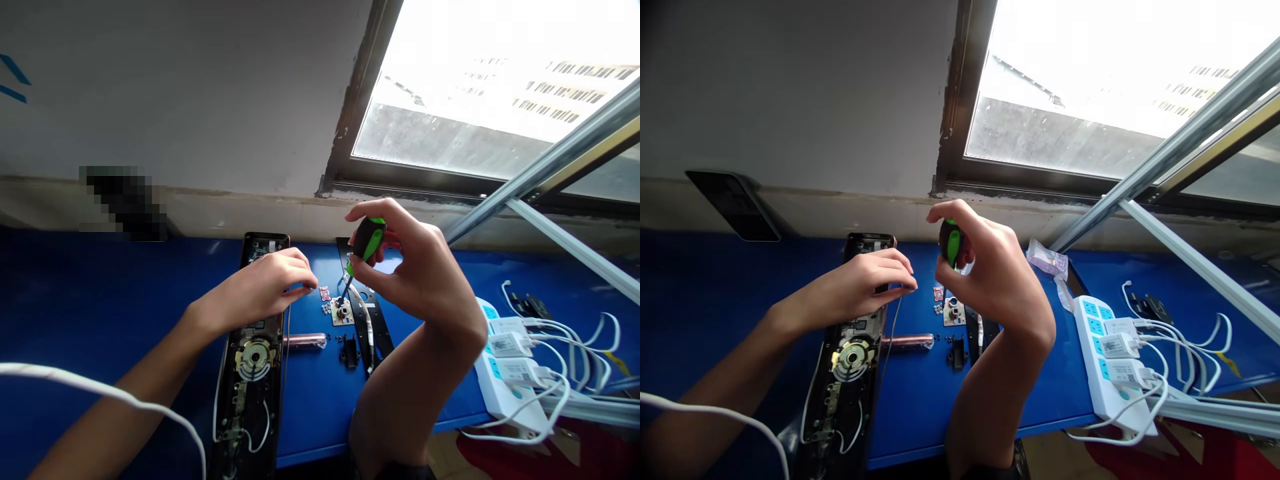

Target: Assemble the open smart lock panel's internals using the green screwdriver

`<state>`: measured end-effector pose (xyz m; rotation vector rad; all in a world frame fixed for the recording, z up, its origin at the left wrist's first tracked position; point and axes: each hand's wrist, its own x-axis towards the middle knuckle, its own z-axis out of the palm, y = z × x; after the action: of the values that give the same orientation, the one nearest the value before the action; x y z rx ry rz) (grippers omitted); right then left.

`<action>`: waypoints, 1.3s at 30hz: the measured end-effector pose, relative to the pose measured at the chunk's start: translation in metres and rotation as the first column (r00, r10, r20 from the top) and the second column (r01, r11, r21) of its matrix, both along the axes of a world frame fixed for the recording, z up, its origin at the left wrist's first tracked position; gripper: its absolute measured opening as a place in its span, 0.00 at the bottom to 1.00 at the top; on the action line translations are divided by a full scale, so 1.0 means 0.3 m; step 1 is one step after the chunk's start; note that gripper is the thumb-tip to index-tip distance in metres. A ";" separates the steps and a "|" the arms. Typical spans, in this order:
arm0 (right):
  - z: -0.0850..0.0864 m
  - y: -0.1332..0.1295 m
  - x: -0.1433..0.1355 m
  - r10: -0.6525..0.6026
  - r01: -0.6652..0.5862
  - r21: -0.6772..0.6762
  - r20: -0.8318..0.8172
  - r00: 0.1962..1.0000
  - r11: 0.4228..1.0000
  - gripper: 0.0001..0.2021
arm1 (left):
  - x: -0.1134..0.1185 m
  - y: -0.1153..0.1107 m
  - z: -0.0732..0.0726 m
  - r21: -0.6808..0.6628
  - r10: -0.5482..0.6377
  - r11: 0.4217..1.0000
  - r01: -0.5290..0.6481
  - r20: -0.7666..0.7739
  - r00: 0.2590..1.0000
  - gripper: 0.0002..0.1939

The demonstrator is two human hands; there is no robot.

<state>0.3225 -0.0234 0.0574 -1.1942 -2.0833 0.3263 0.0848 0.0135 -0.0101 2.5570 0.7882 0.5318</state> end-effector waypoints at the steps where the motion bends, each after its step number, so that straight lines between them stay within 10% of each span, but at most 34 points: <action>1: -0.001 -0.005 0.014 0.005 -0.004 -0.044 0.021 1.000 0.999 0.24 | 0.016 -0.001 -0.002 -0.006 -0.009 1.000 0.008 -0.043 0.999 0.10; 16: -0.014 -0.024 0.135 -0.021 0.060 -0.419 0.096 0.995 0.906 0.17 | 0.306 0.079 -0.130 0.039 -0.019 0.998 0.050 -0.573 0.819 0.11; 31: -0.010 -0.025 0.137 0.013 0.023 -0.341 0.105 0.994 0.940 0.19 | 0.295 0.066 -0.131 0.037 -0.037 0.997 0.075 -0.608 0.793 0.14; 39: -0.018 -0.015 0.094 0.108 -0.100 -0.245 0.016 0.994 0.964 0.18 | 0.182 0.030 -0.060 0.044 0.015 0.999 0.003 -0.402 0.916 0.10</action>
<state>0.3508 -0.0279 0.0520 -1.2378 -2.1833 0.6337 0.1393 0.0226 -0.0280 2.7441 0.9269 0.0144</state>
